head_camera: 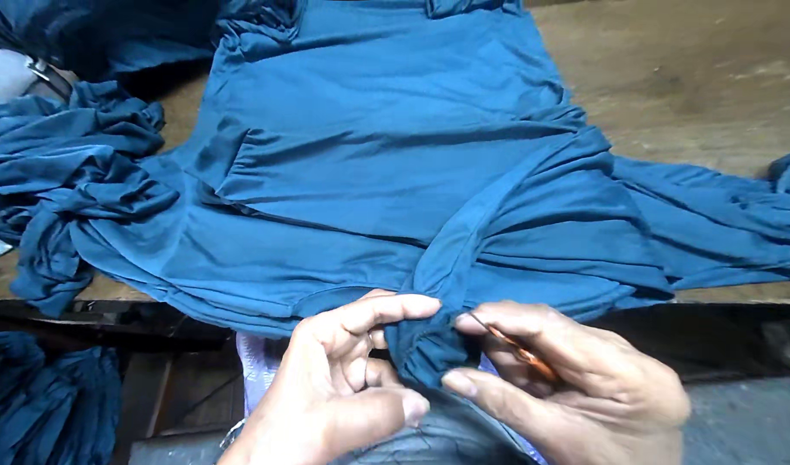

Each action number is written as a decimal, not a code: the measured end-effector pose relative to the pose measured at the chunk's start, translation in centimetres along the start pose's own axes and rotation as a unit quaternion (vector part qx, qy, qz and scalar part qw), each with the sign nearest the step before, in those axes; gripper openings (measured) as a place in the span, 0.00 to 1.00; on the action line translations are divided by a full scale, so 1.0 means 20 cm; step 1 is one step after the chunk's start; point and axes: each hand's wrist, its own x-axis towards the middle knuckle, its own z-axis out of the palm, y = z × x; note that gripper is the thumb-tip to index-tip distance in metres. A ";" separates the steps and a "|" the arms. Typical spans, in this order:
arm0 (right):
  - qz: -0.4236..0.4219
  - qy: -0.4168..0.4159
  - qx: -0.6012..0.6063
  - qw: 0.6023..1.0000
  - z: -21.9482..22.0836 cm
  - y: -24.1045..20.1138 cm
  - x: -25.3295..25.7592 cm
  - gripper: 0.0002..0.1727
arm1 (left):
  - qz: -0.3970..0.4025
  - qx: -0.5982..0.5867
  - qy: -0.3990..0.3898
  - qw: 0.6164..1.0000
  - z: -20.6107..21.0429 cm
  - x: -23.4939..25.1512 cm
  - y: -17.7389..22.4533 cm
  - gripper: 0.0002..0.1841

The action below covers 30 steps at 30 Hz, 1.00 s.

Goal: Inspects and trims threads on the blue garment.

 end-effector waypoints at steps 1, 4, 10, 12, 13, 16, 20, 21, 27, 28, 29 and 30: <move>0.004 0.006 0.003 1.000 0.02 0.00 0.01 0.21 | 0.002 -0.002 0.000 1.000 0.00 -0.01 -0.01 0.32; -0.011 0.010 0.016 1.000 0.04 0.01 0.06 0.11 | 0.004 -0.017 0.013 1.000 0.00 -0.02 -0.04 0.26; 0.030 -0.083 0.138 0.986 -0.07 0.03 0.02 0.05 | 0.019 -0.091 0.051 0.994 0.00 0.00 -0.05 0.22; 0.017 -0.136 0.110 0.984 -0.12 0.05 -0.03 0.08 | 0.010 -0.087 0.056 0.995 0.01 0.00 -0.04 0.24; 0.009 -0.147 0.094 0.985 -0.13 0.05 -0.05 0.10 | 0.002 -0.076 0.063 0.995 0.01 0.01 -0.04 0.25; -0.001 -0.103 0.052 0.993 -0.10 0.03 -0.12 0.09 | -0.010 -0.031 0.093 0.995 0.06 0.02 -0.04 0.30; -0.073 -0.105 -0.074 0.989 -0.04 -0.05 -0.15 0.08 | 0.012 0.030 0.121 0.992 0.13 0.03 -0.05 0.38; -0.094 -0.106 -0.098 0.985 -0.02 -0.07 -0.16 0.07 | 0.013 0.051 0.127 0.991 0.14 0.02 -0.05 0.39; -0.089 -0.116 -0.087 0.985 0.00 -0.06 -0.19 0.09 | -0.007 0.088 0.161 0.983 0.16 0.00 -0.05 0.42; -0.050 -0.131 -0.054 0.989 -0.02 -0.04 -0.18 0.13 | -0.008 0.083 0.159 0.984 0.15 0.01 -0.05 0.42; -0.009 -0.154 -0.014 0.988 -0.06 -0.02 -0.17 0.19 | -0.001 0.072 0.153 0.986 0.14 0.01 -0.05 0.43; 0.028 -0.171 0.020 0.985 -0.09 0.00 -0.17 0.24 | 0.013 0.054 0.137 0.989 0.12 0.02 -0.05 0.44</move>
